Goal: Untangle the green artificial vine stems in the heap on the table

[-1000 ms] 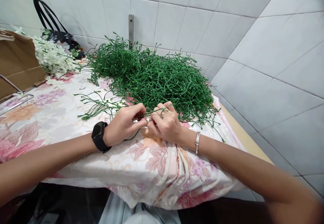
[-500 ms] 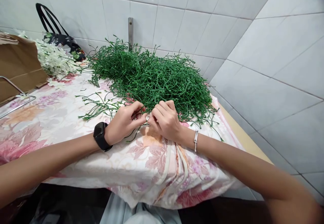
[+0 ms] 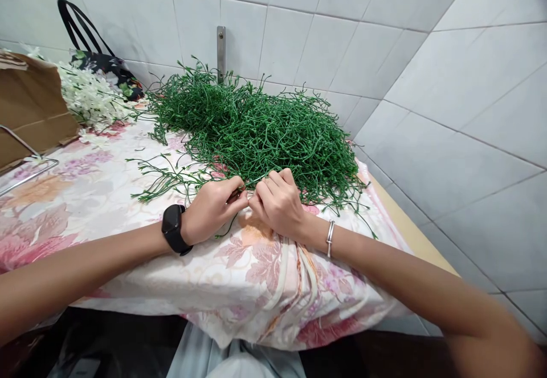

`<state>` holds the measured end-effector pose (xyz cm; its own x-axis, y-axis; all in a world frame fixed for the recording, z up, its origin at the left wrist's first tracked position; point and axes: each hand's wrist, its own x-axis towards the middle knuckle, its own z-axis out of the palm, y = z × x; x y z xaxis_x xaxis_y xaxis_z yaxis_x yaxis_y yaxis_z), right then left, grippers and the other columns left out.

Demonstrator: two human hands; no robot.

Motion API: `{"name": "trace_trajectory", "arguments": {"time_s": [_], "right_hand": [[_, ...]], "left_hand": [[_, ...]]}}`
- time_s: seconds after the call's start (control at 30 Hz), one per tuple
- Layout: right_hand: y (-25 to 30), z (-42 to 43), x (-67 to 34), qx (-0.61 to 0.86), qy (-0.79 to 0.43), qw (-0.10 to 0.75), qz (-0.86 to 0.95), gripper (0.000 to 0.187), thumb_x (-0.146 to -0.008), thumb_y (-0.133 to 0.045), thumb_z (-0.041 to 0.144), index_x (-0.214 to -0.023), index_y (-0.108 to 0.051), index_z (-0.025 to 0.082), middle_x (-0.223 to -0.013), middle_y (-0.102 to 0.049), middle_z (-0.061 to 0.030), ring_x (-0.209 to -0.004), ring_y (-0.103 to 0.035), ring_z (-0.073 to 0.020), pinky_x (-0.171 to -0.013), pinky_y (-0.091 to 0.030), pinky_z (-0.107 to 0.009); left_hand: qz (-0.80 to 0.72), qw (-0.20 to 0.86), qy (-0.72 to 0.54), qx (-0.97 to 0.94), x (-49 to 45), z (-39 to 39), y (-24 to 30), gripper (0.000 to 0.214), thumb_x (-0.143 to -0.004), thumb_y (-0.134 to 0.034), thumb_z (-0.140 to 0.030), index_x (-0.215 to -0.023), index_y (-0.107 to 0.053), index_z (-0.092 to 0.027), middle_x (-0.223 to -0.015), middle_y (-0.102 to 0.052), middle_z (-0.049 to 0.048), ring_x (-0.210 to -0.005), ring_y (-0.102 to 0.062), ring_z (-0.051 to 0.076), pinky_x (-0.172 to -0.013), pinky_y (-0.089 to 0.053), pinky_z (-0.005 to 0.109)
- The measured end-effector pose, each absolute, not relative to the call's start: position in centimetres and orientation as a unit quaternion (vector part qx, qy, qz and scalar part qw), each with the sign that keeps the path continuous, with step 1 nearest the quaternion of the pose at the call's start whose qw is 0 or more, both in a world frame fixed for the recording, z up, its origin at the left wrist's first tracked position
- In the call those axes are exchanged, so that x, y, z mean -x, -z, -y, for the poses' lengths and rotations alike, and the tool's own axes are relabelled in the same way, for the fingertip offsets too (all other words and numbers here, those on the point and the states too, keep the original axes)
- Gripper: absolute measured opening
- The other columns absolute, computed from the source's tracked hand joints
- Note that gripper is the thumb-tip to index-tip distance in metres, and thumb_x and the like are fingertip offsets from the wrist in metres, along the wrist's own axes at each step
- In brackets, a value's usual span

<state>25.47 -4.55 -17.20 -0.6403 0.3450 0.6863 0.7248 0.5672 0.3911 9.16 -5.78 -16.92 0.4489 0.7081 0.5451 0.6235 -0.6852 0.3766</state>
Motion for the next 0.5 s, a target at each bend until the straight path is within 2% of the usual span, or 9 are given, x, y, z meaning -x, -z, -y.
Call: {"name": "trace_trajectory", "arguments": {"time_s": [0.23, 0.5], "right_hand": [[17.38, 4.29, -25.31, 0.344, 0.300, 0.287, 0.842, 0.028, -0.082, -0.035, 0.020, -0.057, -0.048, 0.015, -0.054, -0.044, -0.0026, -0.062, -0.033, -0.0148, -0.065, -0.024, -0.030], [17.30, 4.12, -25.33, 0.354, 0.302, 0.299, 0.833, 0.026, -0.081, -0.037, 0.020, -0.059, -0.050, 0.014, -0.056, -0.047, -0.0024, -0.063, -0.037, -0.0141, -0.065, -0.026, -0.030]], "left_hand": [[-0.391, 0.062, -0.346, -0.851, -9.13, 5.58, 17.18, 0.019, -0.081, -0.042, -0.024, -0.064, -0.041, -0.016, -0.053, -0.036, -0.0048, -0.048, -0.033, 0.007, -0.049, -0.026, 0.019], [-0.389, 0.120, -0.347, -0.845, -9.07, 5.45, 17.00, 0.018, -0.083, -0.040, -0.025, -0.068, -0.044, -0.015, -0.056, -0.038, -0.0046, -0.051, -0.034, 0.007, -0.051, -0.027, 0.019]]}}
